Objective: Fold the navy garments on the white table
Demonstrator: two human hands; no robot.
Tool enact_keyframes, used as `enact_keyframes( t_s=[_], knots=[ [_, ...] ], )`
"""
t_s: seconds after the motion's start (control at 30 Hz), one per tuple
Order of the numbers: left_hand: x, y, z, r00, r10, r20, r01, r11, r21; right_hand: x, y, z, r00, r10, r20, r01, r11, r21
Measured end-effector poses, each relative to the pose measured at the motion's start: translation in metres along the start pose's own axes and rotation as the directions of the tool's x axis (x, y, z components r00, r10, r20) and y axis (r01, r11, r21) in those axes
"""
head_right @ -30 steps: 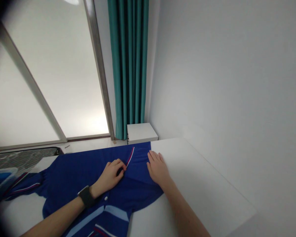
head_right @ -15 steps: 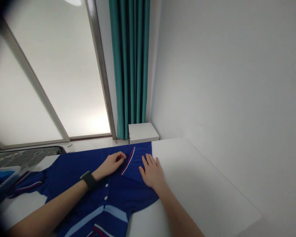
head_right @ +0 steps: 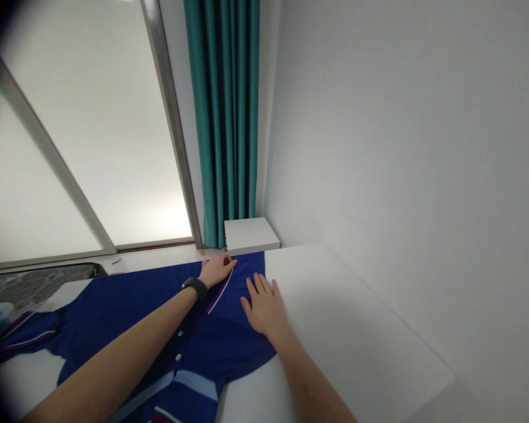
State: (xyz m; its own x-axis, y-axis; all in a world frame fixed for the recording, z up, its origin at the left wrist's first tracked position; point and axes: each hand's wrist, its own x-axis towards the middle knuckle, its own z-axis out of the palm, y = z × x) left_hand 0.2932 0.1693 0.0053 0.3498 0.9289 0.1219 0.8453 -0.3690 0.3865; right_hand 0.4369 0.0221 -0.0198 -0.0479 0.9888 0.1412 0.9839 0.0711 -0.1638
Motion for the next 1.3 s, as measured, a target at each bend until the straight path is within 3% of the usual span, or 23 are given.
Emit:
enact_keyframes(
  t_s=[0.47, 0.7, 0.77, 0.87, 0.93, 1.13, 1.3],
  knots=[
    [-0.006, 0.007, 0.010, 0.994, 0.088, -0.060, -0.084, 0.994, 0.076, -0.010, 0.002, -0.001, 0.999, -0.032, 0.028, 0.031, 0.999, 0.007],
    [-0.018, 0.012, -0.003, 0.977, 0.185, -0.103, -0.166, 0.972, 0.168, -0.015, 0.004, -0.006, 0.999, 0.037, 0.035, -0.037, 0.999, -0.003],
    [-0.026, 0.019, -0.005, 0.948, 0.311, -0.076, -0.294, 0.940, 0.176, -0.015, 0.006, -0.009, 0.998, 0.042, 0.040, -0.042, 0.999, -0.008],
    [-0.041, 0.032, 0.000, 0.848, 0.530, -0.004, -0.522, 0.836, 0.169, -0.016, 0.011, -0.009, 0.997, 0.061, 0.045, -0.061, 0.998, -0.017],
    [-0.048, 0.038, 0.008, 0.814, 0.579, 0.036, -0.577, 0.800, 0.164, -0.016, 0.015, -0.008, 0.997, 0.067, 0.049, -0.066, 0.998, -0.023],
    [-0.051, 0.040, 0.028, 0.901, 0.422, 0.102, -0.433, 0.883, 0.179, -0.018, 0.020, -0.007, 0.998, 0.050, 0.038, -0.049, 0.998, -0.036],
    [-0.048, 0.036, 0.027, 0.927, 0.368, 0.078, -0.376, 0.901, 0.214, -0.019, 0.020, -0.010, 0.998, 0.041, 0.036, -0.040, 0.999, -0.032]
  ],
)
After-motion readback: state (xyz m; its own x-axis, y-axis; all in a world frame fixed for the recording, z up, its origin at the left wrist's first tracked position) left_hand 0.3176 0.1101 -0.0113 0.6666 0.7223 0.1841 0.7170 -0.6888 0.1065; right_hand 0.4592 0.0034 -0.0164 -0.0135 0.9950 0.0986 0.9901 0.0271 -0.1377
